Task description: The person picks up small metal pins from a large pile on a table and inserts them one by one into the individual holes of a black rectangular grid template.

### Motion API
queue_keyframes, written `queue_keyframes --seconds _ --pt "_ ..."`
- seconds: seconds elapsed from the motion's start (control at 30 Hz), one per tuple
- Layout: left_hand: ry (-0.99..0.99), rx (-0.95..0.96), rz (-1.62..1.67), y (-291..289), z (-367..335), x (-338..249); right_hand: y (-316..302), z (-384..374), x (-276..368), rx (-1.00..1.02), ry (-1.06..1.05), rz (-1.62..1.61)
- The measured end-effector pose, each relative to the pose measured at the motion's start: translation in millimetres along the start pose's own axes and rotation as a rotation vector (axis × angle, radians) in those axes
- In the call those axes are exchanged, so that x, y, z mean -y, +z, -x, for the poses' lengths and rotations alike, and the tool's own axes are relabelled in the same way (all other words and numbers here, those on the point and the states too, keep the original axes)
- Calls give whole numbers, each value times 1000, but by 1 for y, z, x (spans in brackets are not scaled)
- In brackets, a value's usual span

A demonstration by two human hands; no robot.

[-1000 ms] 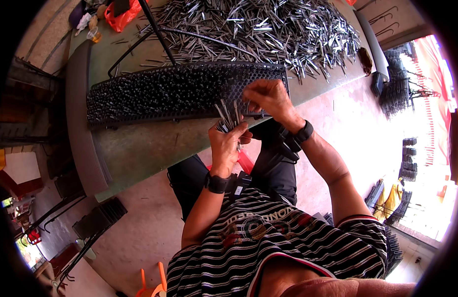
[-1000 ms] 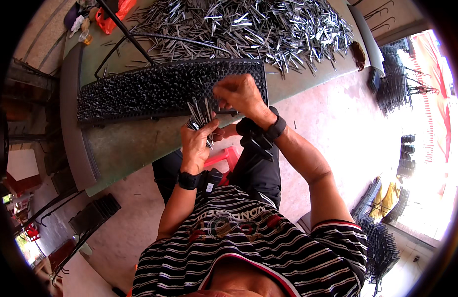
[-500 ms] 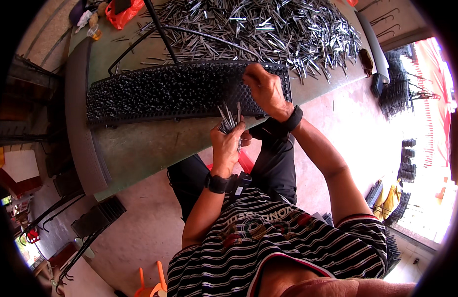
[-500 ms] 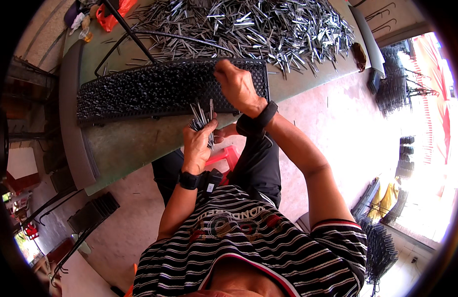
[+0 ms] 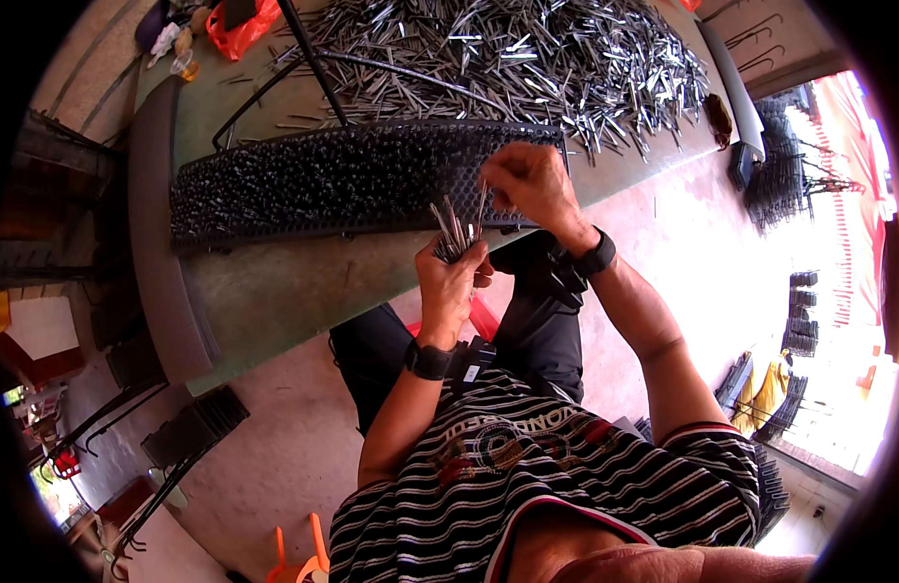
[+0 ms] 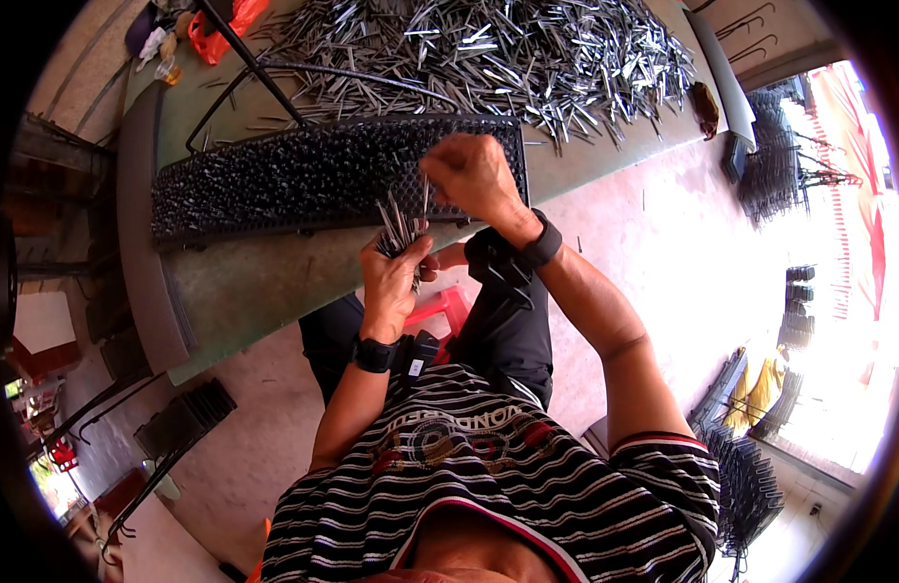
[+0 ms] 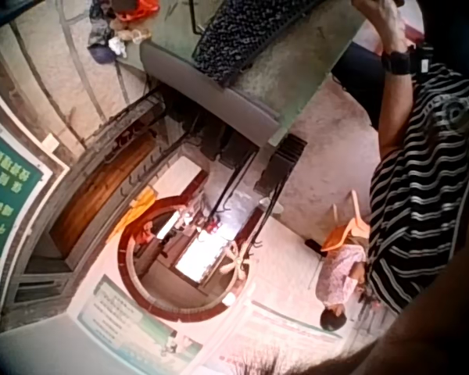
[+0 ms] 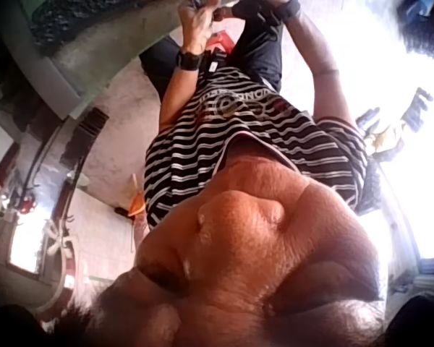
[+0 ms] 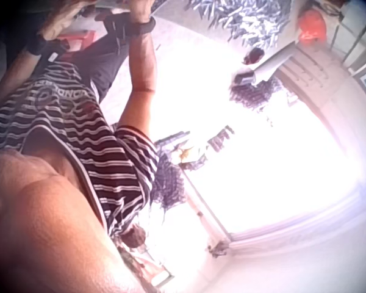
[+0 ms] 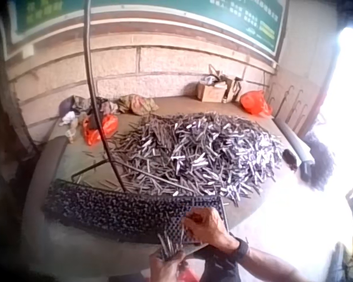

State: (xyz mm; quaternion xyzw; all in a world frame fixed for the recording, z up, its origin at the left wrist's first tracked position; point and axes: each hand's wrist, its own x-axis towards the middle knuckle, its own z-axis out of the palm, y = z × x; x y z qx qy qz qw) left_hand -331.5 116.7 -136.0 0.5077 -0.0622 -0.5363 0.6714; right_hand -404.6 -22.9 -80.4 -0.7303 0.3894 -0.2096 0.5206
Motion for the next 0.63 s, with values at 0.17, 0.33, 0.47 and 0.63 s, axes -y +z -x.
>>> queue_keyframes --seconds 0.17,0.33,0.47,0.63 --pt "-14 -27 10 -2 1 1 8 -7 -4 -280 -216 -52" --pt "-12 -46 -12 -4 0 1 17 -12 -16 -320 -274 31" --pt "-16 -48 -18 -4 1 -1 20 -12 -18 -286 -284 121" --pt "0 -44 -37 -5 1 -1 13 -16 -21 -140 -586 625"
